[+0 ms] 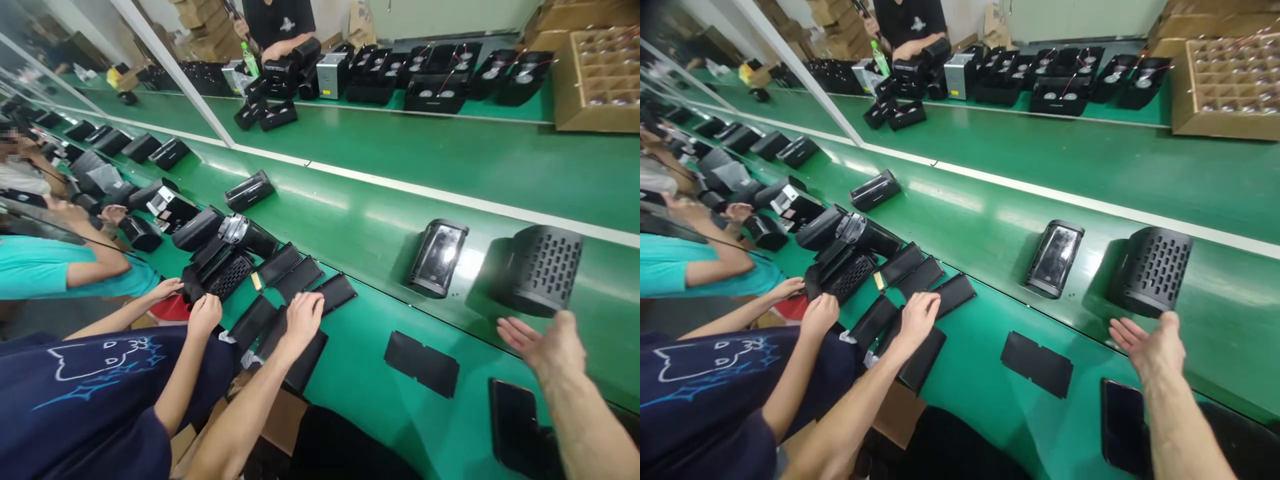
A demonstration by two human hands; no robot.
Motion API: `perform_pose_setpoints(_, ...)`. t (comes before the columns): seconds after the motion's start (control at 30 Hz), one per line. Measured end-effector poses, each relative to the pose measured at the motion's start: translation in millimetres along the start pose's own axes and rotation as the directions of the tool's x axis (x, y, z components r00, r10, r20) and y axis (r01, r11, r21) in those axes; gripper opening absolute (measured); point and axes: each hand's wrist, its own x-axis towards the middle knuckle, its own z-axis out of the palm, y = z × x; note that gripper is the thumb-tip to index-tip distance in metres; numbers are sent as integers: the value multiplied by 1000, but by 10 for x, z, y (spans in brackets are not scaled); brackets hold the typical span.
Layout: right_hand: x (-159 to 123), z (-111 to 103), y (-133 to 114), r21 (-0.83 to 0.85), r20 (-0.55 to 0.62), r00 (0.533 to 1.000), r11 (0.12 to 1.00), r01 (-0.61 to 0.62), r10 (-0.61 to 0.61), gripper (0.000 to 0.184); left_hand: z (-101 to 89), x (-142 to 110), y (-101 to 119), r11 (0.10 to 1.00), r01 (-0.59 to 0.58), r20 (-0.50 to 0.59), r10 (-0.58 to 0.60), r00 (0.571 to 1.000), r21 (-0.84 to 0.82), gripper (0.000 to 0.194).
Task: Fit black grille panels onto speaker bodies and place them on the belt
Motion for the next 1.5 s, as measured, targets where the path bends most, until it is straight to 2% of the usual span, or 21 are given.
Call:
perform_pose_setpoints(0.07,-222,-94,363,-7,36,999,1000,27,-27,17,43,336,3,983,-33,94,16,995,181,28)
perform_pose_setpoints(0.2,-810,-243,1264,-58,275,958,996,-64,78,42,290,866,118,970,-101,202,56,978,220,22)
perform_pose_setpoints(0.3,-1188,-324,1827,-103,438,894,993,-55,95,51,389,1058,198,969,-133,264,75,961,207,17)
perform_pose_setpoints(0.4,-1404,-344,2115,-98,494,869,995,16,34,45,325,1102,282,975,-148,289,96,952,165,16)
perform_pose_setpoints(0.57,-1512,-243,2128,-51,484,874,995,90,-54,50,108,901,524,994,-106,253,99,962,15,20)
perform_pose_setpoints(0.63,-1560,-207,2066,-3,521,850,996,91,-77,59,79,718,622,996,-73,248,85,965,-59,29)
perform_pose_setpoints(0.7,-1629,-211,1996,56,577,811,995,82,-99,64,94,487,694,969,53,283,18,959,-242,37)
perform_pose_setpoints(0.73,-1668,-234,1960,84,590,799,993,82,-116,65,113,358,719,915,160,324,-34,945,-370,39)
perform_pose_setpoints(0.8,-1741,-327,1886,128,567,810,987,93,-150,64,152,82,746,700,388,435,-123,892,-599,46)
perform_pose_setpoints(0.87,-1799,-469,1816,152,518,837,982,112,-176,57,167,-199,755,498,511,522,-131,843,-701,55)
perform_pose_setpoints(0.93,-1841,-633,1755,154,492,852,981,117,-179,50,140,-461,756,403,547,568,-78,819,-734,59)
perform_pose_setpoints(1.07,-1920,-900,1680,123,462,872,985,117,-161,45,-13,-805,763,320,580,625,52,779,-749,53)
perform_pose_setpoints(1.17,-1995,-997,1647,96,451,882,990,101,-134,48,-122,-867,771,289,642,683,63,728,-710,54)
perform_pose_setpoints(1.27,-2058,-1038,1620,53,449,889,995,79,-95,51,-169,-852,777,328,672,724,61,687,-664,54)
perform_pose_setpoints(1.5,-2014,-1145,1701,40,451,892,999,17,-34,43,-112,-903,753,424,663,759,99,644,-617,52)
